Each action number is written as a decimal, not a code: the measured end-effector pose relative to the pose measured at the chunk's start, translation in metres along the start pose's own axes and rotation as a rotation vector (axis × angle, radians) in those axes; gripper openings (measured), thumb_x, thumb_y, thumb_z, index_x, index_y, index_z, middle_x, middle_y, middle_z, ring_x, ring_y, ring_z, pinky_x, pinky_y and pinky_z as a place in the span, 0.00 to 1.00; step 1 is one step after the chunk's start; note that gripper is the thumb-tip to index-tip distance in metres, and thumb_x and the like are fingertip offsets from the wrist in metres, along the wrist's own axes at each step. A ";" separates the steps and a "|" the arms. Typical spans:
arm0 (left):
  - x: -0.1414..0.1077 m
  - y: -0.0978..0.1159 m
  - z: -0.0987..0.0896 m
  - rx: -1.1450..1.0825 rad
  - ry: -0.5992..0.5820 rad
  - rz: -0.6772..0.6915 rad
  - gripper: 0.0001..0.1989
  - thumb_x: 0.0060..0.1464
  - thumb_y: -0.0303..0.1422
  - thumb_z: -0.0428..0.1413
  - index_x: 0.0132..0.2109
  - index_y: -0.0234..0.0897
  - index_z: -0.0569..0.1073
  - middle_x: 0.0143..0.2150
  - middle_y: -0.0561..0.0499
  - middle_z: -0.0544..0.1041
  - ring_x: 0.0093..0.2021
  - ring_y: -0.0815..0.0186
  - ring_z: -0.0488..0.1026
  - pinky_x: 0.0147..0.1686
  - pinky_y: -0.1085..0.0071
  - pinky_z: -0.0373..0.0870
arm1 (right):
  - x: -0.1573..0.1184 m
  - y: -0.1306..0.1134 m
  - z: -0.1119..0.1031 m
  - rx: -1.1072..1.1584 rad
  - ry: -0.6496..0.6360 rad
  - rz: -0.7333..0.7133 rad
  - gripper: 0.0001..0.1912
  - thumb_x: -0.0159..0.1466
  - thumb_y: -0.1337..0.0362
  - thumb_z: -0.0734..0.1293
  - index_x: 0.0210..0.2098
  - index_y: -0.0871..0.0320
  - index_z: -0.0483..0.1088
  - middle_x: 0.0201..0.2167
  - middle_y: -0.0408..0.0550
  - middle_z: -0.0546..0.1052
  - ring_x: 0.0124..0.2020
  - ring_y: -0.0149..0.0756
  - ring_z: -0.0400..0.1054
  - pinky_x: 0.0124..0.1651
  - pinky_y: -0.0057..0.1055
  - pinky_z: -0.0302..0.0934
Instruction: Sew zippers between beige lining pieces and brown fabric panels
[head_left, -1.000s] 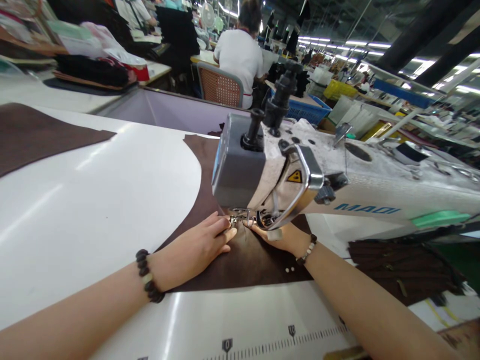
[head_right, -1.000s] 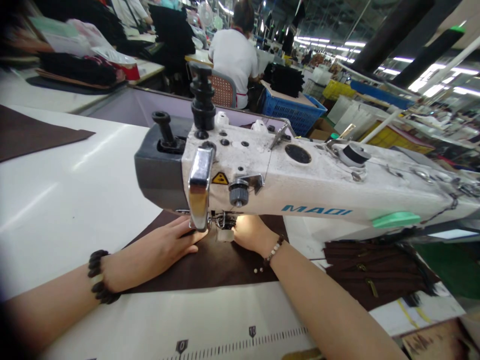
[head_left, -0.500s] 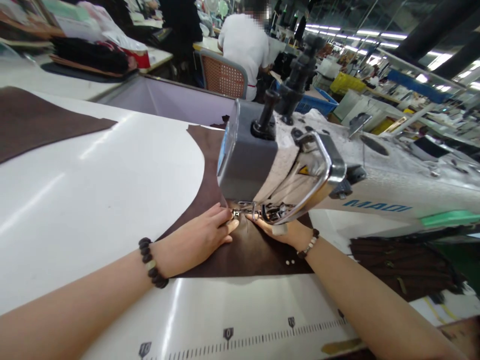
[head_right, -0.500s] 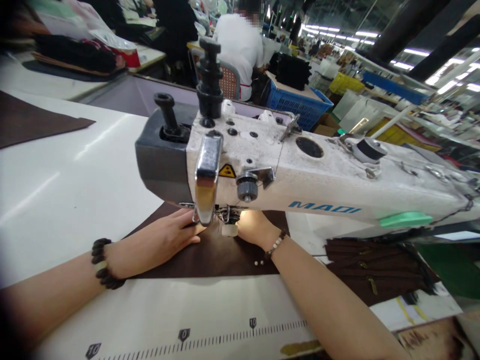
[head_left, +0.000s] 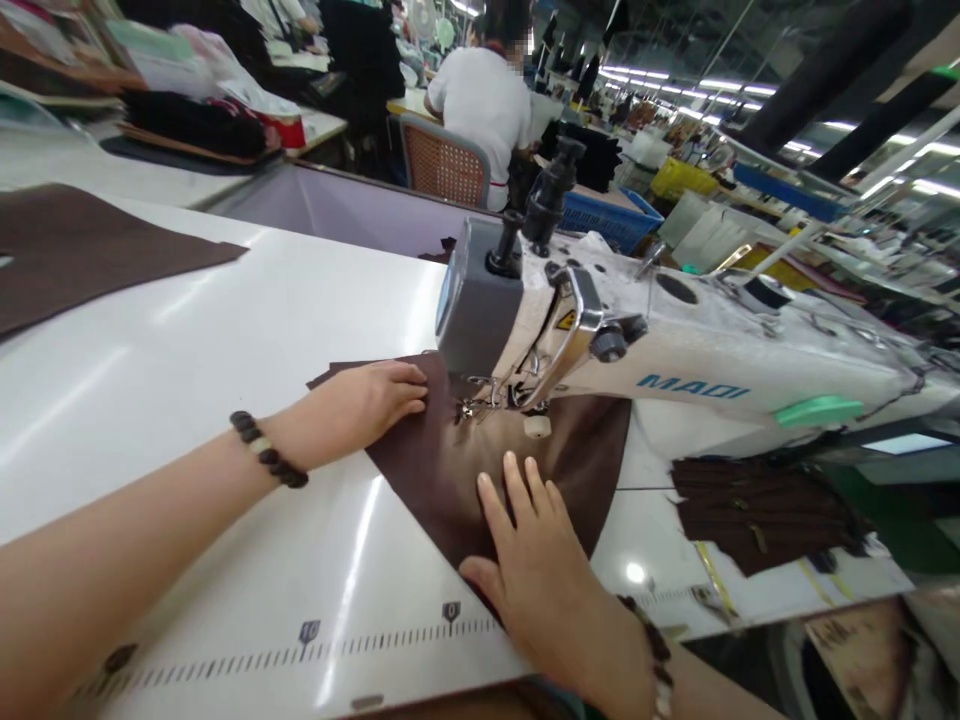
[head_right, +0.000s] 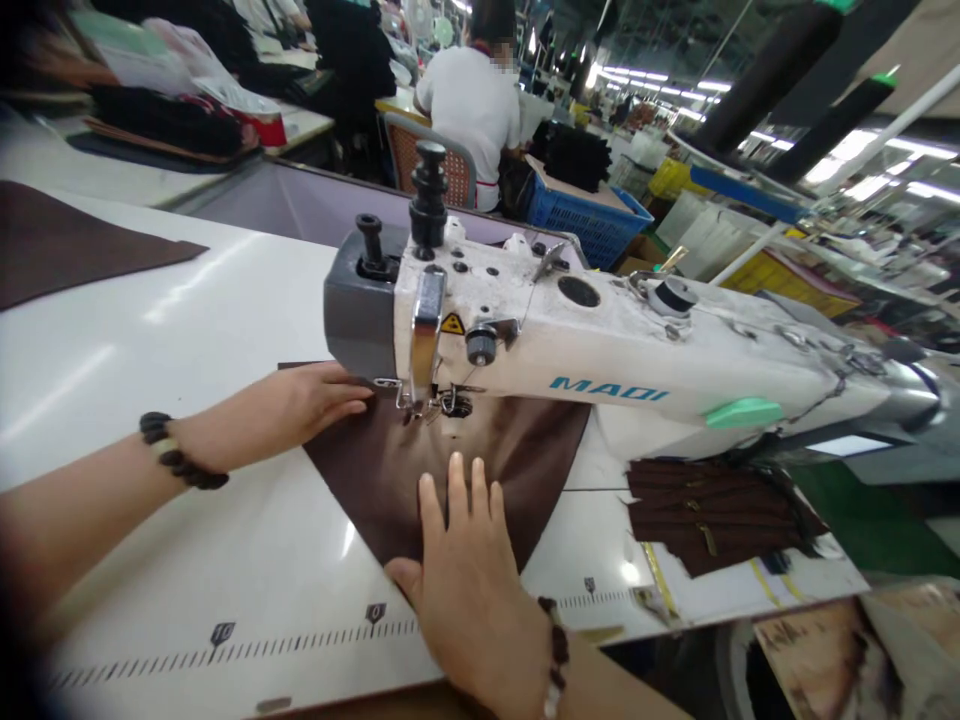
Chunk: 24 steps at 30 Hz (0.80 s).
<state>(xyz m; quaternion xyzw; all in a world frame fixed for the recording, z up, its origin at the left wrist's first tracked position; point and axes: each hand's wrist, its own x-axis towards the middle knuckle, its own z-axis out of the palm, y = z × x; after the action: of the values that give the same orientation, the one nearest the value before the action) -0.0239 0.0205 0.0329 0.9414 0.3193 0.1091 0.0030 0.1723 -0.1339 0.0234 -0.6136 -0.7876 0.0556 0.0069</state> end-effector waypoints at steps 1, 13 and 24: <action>0.001 0.006 -0.001 -0.004 0.004 0.019 0.18 0.65 0.33 0.41 0.43 0.30 0.75 0.42 0.49 0.75 0.41 0.68 0.73 0.46 0.74 0.69 | -0.006 -0.005 -0.002 0.012 -0.015 0.003 0.34 0.63 0.47 0.59 0.62 0.60 0.54 0.63 0.64 0.51 0.63 0.62 0.45 0.56 0.57 0.54; -0.012 0.039 0.021 -0.007 -0.020 0.074 0.15 0.62 0.36 0.48 0.46 0.30 0.72 0.47 0.41 0.74 0.47 0.58 0.71 0.52 0.61 0.66 | 0.013 0.058 0.000 -0.109 -0.021 0.148 0.29 0.64 0.51 0.58 0.62 0.53 0.54 0.63 0.62 0.51 0.62 0.58 0.49 0.54 0.58 0.54; -0.002 0.052 0.022 0.000 -0.027 -0.016 0.19 0.54 0.37 0.58 0.47 0.26 0.70 0.50 0.38 0.71 0.50 0.57 0.69 0.51 0.65 0.67 | 0.030 0.017 -0.029 -0.017 0.073 0.096 0.23 0.65 0.59 0.59 0.58 0.61 0.60 0.51 0.57 0.66 0.54 0.46 0.59 0.56 0.46 0.55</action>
<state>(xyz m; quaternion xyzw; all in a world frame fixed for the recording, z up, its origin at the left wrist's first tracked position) 0.0101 -0.0204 0.0154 0.9401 0.3269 0.0962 0.0082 0.1831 -0.0984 0.0485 -0.6525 -0.7568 0.0269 0.0278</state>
